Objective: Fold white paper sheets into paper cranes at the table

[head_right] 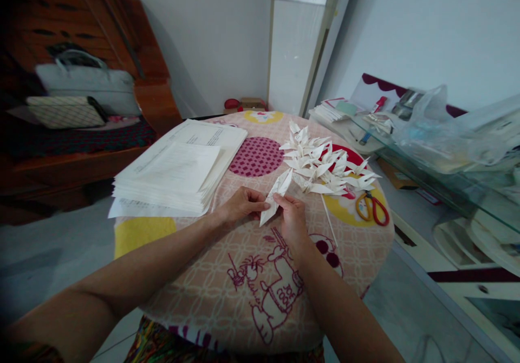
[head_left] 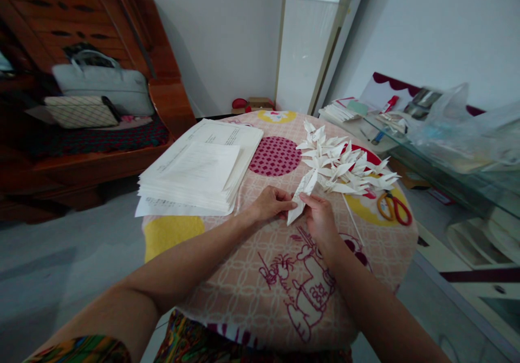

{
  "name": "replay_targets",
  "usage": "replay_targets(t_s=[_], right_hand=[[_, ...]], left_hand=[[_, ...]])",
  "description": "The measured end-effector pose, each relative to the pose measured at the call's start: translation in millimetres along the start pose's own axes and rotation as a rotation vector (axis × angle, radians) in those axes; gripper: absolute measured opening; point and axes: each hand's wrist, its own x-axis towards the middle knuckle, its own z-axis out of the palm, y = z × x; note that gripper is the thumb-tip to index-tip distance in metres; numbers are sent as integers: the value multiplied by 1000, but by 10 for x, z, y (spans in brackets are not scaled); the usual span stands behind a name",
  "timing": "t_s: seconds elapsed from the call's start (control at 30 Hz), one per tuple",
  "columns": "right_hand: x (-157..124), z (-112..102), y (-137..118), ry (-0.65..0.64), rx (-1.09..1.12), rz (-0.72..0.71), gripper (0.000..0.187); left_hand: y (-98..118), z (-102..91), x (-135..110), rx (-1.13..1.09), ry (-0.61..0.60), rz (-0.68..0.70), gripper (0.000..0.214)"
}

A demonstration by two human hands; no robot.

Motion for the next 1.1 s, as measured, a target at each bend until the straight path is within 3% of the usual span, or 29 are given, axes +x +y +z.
replay_targets(t_s=[0.3, 0.63, 0.83, 0.9, 1.03, 1.1], right_hand=[[121, -62, -5, 68, 4, -67, 17], [133, -73, -36, 105, -13, -90, 18], [103, -79, -52, 65, -29, -89, 17], [89, -81, -48, 45, -61, -109, 20], [67, -74, -14, -11, -230, -157, 26], [59, -71, 4, -51, -337, -215, 27]], left_hand=[[-5, 31, -41, 18, -88, -107, 26], [-11, 64, -89, 12, -135, -112, 21], [13, -16, -116, 86, -205, -58, 22], [33, -67, -102, 143, -129, 14, 25], [89, -131, -66, 55, 170, 247, 27], [117, -130, -64, -10, 205, 298, 29]])
